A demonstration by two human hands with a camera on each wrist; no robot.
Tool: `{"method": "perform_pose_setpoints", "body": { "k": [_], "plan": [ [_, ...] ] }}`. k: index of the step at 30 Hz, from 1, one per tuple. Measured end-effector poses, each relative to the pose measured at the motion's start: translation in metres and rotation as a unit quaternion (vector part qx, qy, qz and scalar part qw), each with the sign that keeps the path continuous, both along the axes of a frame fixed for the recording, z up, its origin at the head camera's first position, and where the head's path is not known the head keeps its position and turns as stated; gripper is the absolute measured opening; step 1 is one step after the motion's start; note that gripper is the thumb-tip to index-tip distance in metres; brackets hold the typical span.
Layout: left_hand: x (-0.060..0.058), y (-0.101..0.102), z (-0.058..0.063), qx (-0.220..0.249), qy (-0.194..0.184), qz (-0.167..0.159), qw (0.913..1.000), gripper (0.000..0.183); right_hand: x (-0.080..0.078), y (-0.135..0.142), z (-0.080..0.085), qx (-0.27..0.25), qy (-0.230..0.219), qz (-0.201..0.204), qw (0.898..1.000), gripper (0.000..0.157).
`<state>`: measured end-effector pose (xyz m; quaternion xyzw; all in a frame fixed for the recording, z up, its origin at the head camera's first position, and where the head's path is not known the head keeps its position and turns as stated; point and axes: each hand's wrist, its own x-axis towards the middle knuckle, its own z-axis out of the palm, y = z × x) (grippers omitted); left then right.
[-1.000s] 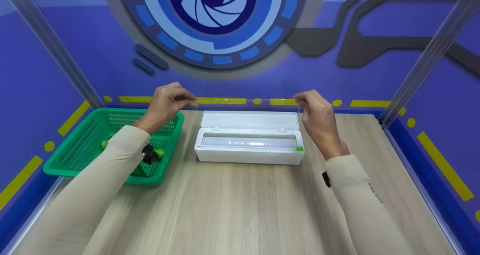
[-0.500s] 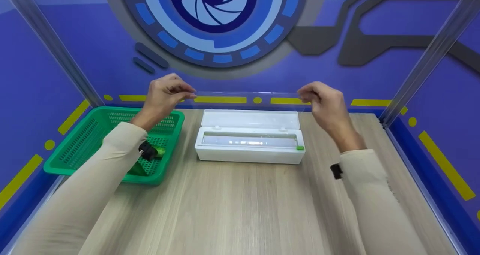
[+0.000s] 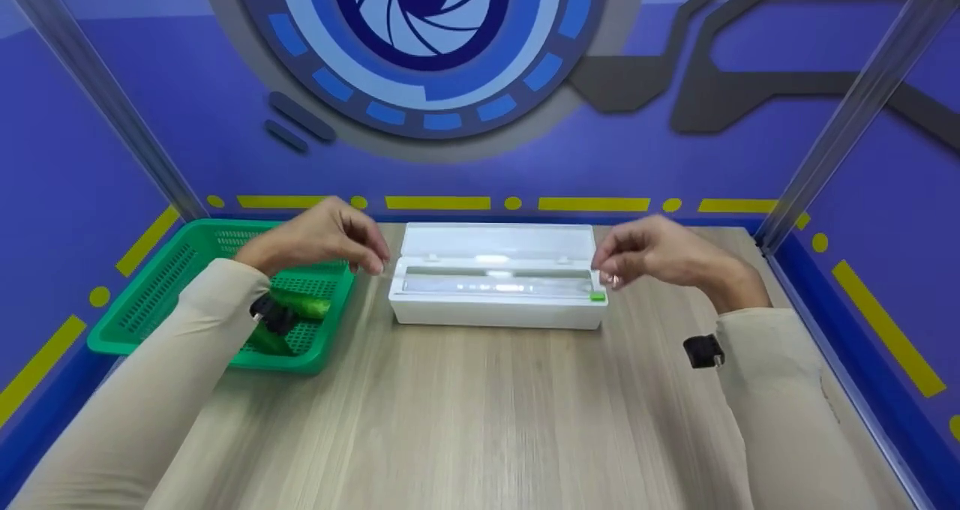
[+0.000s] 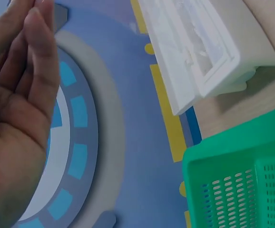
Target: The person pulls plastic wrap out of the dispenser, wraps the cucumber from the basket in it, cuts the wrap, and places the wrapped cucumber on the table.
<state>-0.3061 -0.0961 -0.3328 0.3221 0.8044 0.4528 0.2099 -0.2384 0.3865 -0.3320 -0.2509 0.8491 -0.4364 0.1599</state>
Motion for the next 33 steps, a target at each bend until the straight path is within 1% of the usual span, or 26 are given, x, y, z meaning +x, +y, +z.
{"method": "perform_pose_setpoints", "body": {
  "k": [3, 6, 10, 13, 15, 18, 22, 25, 29, 32, 33],
  "plan": [
    [0.005, 0.003, -0.007, -0.039, -0.02, -0.049, 0.9978, 0.009, 0.003, 0.0, -0.009, 0.007, -0.055, 0.04, 0.998, 0.012],
    [0.012, 0.008, -0.015, -0.072, -0.054, -0.088, 0.9921, 0.009, 0.006, -0.002, -0.02, 0.012, -0.103, 0.074, 0.992, 0.01],
    [0.021, 0.016, -0.027, -0.122, -0.081, -0.137, 0.9796, 0.007, 0.011, -0.013, -0.038, 0.035, -0.148, 0.107, 0.983, 0.009],
    [0.028, 0.023, -0.038, -0.16, -0.079, -0.172, 0.9689, 0.005, 0.015, -0.02, -0.054, 0.051, -0.168, 0.116, 0.978, 0.009],
    [0.032, 0.026, -0.046, -0.176, -0.083, -0.186, 0.9632, 0.005, 0.019, -0.022, -0.063, 0.055, -0.175, 0.116, 0.976, 0.009],
    [0.036, 0.03, -0.058, -0.189, -0.094, -0.193, 0.9584, 0.005, 0.023, -0.024, -0.074, 0.061, -0.178, 0.114, 0.975, 0.008],
    [0.043, 0.033, -0.073, -0.207, -0.102, -0.193, 0.9536, 0.006, 0.029, -0.026, -0.086, 0.072, -0.182, 0.116, 0.974, 0.008],
    [0.048, 0.035, -0.084, -0.224, -0.098, -0.193, 0.9502, 0.008, 0.033, -0.027, -0.094, 0.073, -0.187, 0.119, 0.972, 0.008],
    [0.055, 0.035, -0.095, -0.233, -0.094, -0.19, 0.949, 0.009, 0.037, -0.029, -0.105, 0.069, -0.193, 0.121, 0.971, 0.008],
    [0.06, 0.033, -0.102, -0.231, -0.086, -0.185, 0.9513, 0.009, 0.04, -0.033, -0.112, 0.072, -0.194, 0.115, 0.972, 0.007],
    [0.061, 0.033, -0.105, -0.231, -0.078, -0.185, 0.9521, 0.009, 0.041, -0.034, -0.115, 0.075, -0.193, 0.112, 0.972, 0.007]
  ]
}}
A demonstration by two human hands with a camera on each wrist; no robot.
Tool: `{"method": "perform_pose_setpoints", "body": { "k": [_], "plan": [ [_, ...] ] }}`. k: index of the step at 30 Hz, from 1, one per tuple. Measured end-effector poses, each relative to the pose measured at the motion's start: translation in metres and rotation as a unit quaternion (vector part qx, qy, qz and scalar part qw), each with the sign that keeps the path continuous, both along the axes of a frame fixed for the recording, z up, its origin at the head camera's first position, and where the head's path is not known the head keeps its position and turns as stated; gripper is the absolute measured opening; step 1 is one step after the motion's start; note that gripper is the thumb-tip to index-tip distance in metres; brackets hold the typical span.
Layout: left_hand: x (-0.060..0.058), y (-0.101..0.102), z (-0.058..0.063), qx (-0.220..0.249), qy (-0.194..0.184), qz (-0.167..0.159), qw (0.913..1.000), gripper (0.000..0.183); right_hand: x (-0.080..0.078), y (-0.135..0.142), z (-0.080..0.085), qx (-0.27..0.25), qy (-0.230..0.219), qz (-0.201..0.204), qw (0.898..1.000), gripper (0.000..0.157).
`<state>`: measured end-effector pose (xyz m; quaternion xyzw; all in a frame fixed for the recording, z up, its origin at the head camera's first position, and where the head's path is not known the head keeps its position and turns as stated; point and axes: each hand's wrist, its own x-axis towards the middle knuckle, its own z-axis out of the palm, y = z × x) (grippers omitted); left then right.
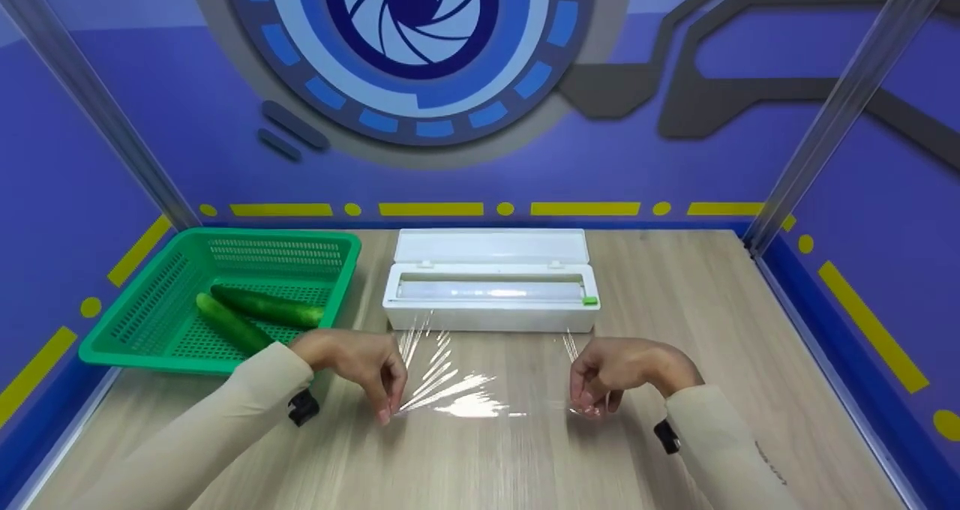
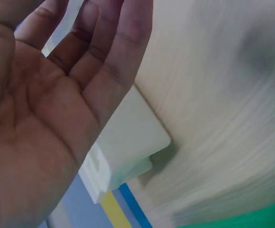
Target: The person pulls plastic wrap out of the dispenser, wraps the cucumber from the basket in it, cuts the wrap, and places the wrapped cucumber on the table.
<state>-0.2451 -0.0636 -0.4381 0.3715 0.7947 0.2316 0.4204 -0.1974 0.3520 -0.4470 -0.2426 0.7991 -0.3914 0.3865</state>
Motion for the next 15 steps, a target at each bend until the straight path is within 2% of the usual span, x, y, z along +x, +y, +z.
{"method": "perform_pose_setpoints", "body": {
  "k": [8, 15],
  "plan": [
    [0.011, -0.003, -0.03, 0.008, 0.073, 0.019, 0.9971, 0.014, 0.011, -0.011, -0.023, 0.026, 0.026, -0.029, 0.999, 0.012],
    [0.016, -0.004, -0.052, 0.023, 0.094, 0.047, 0.9942, 0.016, 0.018, -0.016, -0.04, 0.037, 0.032, -0.06, 0.997, 0.016]
  ]
}}
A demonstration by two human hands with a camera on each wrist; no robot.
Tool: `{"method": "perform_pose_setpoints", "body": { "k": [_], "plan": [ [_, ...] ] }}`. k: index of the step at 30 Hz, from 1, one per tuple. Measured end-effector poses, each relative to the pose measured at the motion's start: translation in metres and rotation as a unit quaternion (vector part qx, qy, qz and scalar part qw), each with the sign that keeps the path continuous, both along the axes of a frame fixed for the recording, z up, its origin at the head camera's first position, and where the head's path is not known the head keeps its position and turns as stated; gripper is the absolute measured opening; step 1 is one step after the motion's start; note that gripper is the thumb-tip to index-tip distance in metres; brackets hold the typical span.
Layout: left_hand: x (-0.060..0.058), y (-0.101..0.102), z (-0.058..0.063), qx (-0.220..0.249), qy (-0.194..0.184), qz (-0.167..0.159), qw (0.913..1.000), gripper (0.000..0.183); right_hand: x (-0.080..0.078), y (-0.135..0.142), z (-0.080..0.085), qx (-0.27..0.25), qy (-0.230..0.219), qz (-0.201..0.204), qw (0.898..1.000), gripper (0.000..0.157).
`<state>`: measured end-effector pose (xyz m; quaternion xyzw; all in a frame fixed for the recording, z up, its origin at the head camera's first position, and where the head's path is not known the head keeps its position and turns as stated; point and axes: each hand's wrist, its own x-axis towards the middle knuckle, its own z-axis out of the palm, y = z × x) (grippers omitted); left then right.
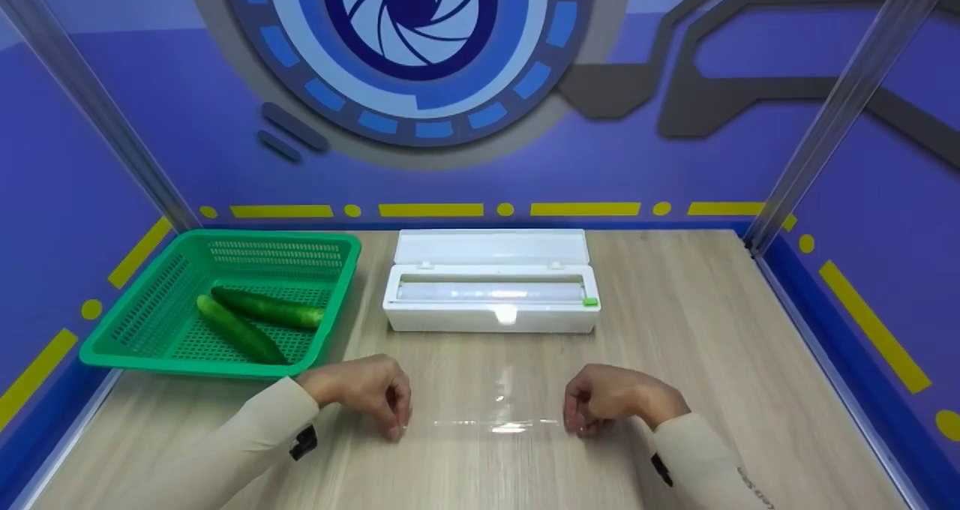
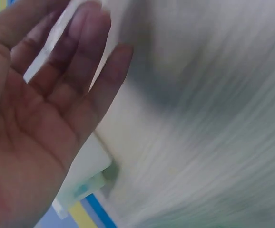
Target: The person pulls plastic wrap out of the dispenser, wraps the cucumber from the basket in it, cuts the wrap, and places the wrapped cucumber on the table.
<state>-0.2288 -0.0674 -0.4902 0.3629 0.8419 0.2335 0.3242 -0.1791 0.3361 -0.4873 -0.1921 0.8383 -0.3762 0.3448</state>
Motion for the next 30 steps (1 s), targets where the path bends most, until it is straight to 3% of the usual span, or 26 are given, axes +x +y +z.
{"method": "perform_pose_setpoints", "body": {
  "k": [7, 13, 21, 24, 30],
  "plan": [
    [0.004, -0.002, -0.011, 0.011, 0.024, 0.023, 0.9994, 0.015, 0.005, -0.001, -0.011, 0.02, 0.057, -0.022, 0.998, 0.012],
    [0.007, -0.002, -0.015, 0.025, 0.03, 0.074, 0.9965, 0.022, 0.005, 0.001, -0.014, 0.014, 0.081, -0.042, 0.996, 0.037],
    [0.01, 0.001, -0.02, 0.001, 0.047, 0.108, 0.9931, 0.023, 0.007, -0.001, -0.02, 0.007, 0.125, -0.021, 0.992, 0.021],
    [0.01, 0.002, -0.019, -0.011, 0.054, 0.107, 0.9927, 0.025, 0.009, -0.002, -0.021, -0.001, 0.132, -0.014, 0.991, 0.02],
    [0.011, 0.001, -0.019, -0.021, 0.086, 0.07, 0.9936, 0.024, 0.014, -0.003, -0.025, -0.017, 0.162, 0.009, 0.987, 0.018]
  ]
}}
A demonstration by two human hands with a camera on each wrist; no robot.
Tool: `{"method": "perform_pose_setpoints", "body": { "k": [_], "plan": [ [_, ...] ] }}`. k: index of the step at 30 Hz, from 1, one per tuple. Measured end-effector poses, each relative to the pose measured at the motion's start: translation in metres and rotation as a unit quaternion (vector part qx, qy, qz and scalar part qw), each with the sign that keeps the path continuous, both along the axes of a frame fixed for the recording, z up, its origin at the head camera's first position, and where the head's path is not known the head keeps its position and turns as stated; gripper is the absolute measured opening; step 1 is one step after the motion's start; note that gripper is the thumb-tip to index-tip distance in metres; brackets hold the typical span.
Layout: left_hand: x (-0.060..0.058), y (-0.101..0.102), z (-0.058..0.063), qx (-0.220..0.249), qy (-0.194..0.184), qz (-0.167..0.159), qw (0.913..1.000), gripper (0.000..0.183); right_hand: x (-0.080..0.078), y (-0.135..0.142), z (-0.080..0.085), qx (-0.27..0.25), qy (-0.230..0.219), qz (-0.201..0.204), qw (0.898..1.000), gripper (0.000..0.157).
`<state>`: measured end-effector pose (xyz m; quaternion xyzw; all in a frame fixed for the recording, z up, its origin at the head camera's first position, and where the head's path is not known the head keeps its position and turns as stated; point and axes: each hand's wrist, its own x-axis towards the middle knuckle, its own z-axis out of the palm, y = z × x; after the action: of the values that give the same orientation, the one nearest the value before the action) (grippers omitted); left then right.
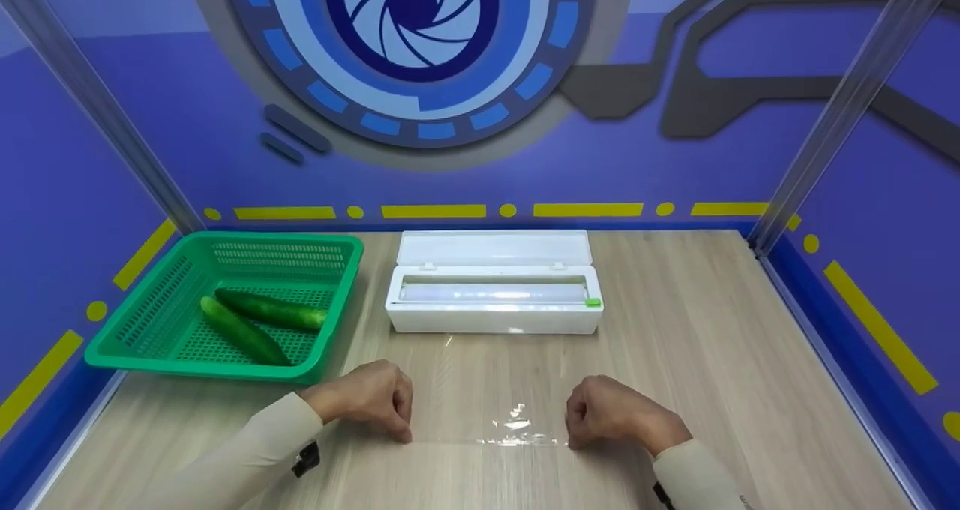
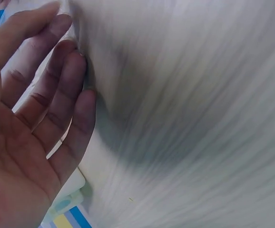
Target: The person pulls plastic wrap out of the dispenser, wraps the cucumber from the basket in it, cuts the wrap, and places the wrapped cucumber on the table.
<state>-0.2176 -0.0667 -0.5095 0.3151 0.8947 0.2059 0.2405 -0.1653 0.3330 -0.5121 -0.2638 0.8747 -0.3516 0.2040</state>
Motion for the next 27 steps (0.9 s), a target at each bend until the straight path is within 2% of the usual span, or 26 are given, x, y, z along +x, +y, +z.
{"method": "perform_pose_setpoints", "body": {
  "k": [9, 12, 18, 23, 27],
  "plan": [
    [-0.001, -0.001, -0.001, 0.015, 0.006, -0.039, 0.9991, 0.02, 0.002, 0.006, -0.006, 0.001, 0.012, 0.003, 1.0, 0.022],
    [-0.002, -0.004, -0.001, 0.033, 0.005, -0.048, 0.9983, 0.018, 0.002, 0.01, -0.006, -0.01, 0.01, -0.003, 1.0, 0.018],
    [-0.005, -0.008, -0.002, 0.064, 0.016, -0.065, 0.9957, 0.01, 0.004, 0.018, -0.008, -0.032, 0.047, -0.014, 0.998, 0.008],
    [-0.005, -0.009, -0.005, 0.081, 0.01, -0.062, 0.9948, 0.01, 0.008, 0.019, -0.014, -0.049, 0.031, -0.037, 0.998, 0.019],
    [-0.004, -0.009, -0.005, 0.088, 0.008, -0.056, 0.9946, 0.014, 0.009, 0.019, -0.018, -0.036, 0.047, -0.042, 0.997, 0.029]
  ]
}}
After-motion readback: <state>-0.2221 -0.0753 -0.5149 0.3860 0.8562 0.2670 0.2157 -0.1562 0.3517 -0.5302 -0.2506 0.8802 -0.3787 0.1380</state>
